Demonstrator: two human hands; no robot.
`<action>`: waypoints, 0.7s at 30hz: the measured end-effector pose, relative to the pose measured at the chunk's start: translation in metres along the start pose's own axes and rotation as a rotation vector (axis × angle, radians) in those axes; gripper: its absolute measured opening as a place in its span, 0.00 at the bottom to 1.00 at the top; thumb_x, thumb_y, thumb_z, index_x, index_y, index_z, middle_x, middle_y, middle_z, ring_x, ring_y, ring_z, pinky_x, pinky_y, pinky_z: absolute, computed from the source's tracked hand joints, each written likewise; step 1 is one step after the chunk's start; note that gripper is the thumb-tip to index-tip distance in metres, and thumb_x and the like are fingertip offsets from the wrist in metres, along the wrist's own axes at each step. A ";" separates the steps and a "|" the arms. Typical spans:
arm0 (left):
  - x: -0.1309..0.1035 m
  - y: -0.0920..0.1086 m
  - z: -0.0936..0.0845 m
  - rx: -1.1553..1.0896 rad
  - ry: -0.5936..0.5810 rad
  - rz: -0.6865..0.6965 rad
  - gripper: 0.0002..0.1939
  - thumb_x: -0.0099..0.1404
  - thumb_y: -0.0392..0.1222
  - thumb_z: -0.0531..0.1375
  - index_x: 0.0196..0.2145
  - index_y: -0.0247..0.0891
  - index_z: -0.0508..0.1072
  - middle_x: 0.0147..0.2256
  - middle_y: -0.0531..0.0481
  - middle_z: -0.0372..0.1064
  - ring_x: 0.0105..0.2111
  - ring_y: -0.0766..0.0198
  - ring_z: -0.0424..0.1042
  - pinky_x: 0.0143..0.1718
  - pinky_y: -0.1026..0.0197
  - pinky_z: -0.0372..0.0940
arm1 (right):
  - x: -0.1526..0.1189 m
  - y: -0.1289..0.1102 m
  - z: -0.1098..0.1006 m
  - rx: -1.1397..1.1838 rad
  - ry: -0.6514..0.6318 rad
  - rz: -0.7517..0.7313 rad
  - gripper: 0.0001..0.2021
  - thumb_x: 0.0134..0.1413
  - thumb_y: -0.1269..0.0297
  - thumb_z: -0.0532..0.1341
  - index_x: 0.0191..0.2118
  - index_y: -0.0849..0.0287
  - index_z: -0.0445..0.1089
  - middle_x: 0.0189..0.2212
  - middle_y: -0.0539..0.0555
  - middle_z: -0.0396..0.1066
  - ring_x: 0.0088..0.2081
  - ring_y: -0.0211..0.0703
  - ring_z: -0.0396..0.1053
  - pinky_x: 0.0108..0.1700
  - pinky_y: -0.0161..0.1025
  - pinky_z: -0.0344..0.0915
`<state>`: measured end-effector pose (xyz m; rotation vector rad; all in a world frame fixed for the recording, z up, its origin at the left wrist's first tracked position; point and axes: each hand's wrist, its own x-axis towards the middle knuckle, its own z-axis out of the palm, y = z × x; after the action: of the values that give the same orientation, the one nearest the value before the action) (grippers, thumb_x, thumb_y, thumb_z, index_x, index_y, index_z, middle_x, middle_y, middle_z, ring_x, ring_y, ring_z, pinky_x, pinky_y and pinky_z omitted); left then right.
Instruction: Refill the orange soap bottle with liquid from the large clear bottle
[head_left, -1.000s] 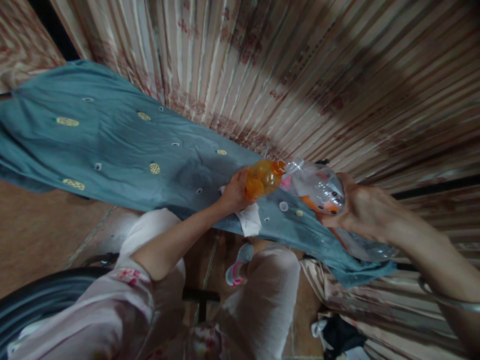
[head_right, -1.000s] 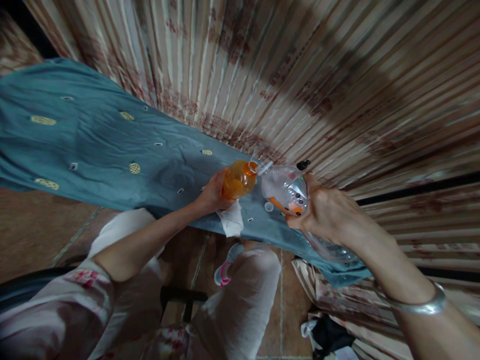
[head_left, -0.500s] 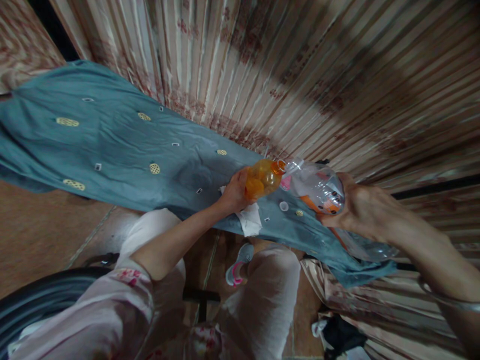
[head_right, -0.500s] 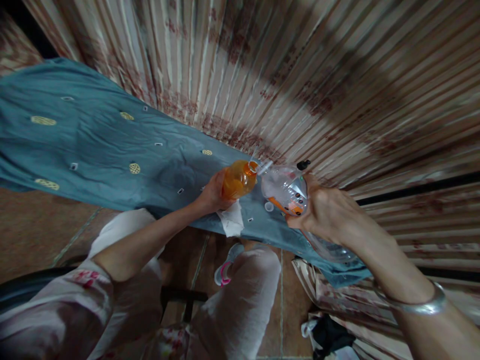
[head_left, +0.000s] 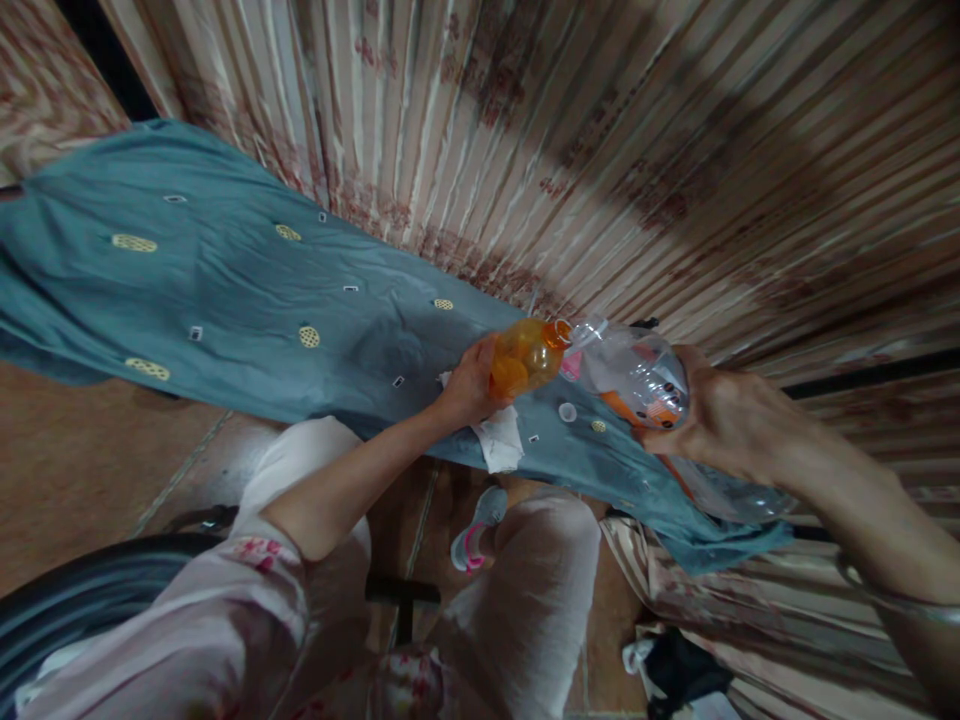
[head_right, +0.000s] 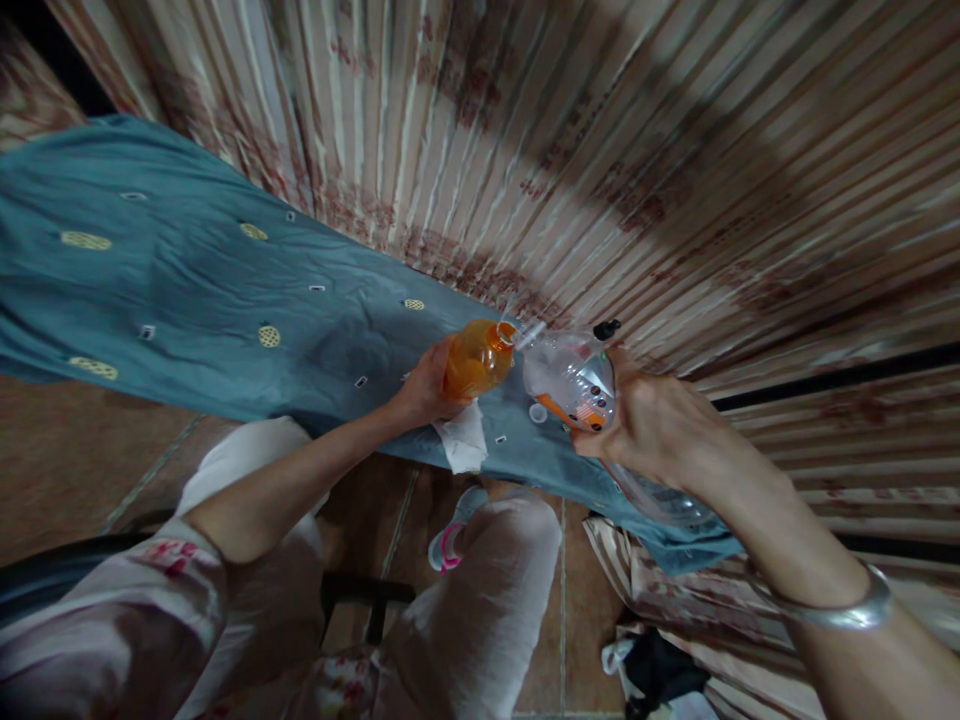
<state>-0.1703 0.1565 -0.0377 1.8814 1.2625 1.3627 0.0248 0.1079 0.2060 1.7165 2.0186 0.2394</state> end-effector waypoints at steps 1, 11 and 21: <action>0.000 0.001 0.000 0.000 0.002 0.003 0.47 0.44 0.35 0.68 0.59 0.35 0.53 0.56 0.35 0.62 0.58 0.45 0.62 0.58 0.44 0.61 | 0.000 0.000 0.000 0.001 -0.002 0.004 0.40 0.43 0.44 0.60 0.58 0.65 0.52 0.27 0.60 0.74 0.35 0.62 0.75 0.30 0.41 0.63; 0.001 0.001 -0.002 -0.002 0.002 0.031 0.45 0.44 0.36 0.68 0.58 0.33 0.54 0.54 0.35 0.62 0.56 0.44 0.64 0.58 0.42 0.61 | -0.001 -0.001 -0.001 0.029 0.007 0.000 0.41 0.42 0.44 0.62 0.58 0.62 0.53 0.26 0.57 0.74 0.34 0.61 0.75 0.30 0.41 0.63; 0.000 0.000 0.000 0.017 0.002 0.019 0.46 0.45 0.36 0.68 0.59 0.36 0.51 0.55 0.37 0.62 0.57 0.45 0.63 0.58 0.42 0.62 | -0.001 0.001 0.002 0.028 0.049 -0.017 0.41 0.41 0.44 0.62 0.58 0.62 0.53 0.24 0.55 0.73 0.31 0.60 0.75 0.28 0.40 0.62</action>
<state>-0.1700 0.1566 -0.0383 1.9088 1.2642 1.3681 0.0263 0.1072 0.2048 1.7256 2.0799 0.2517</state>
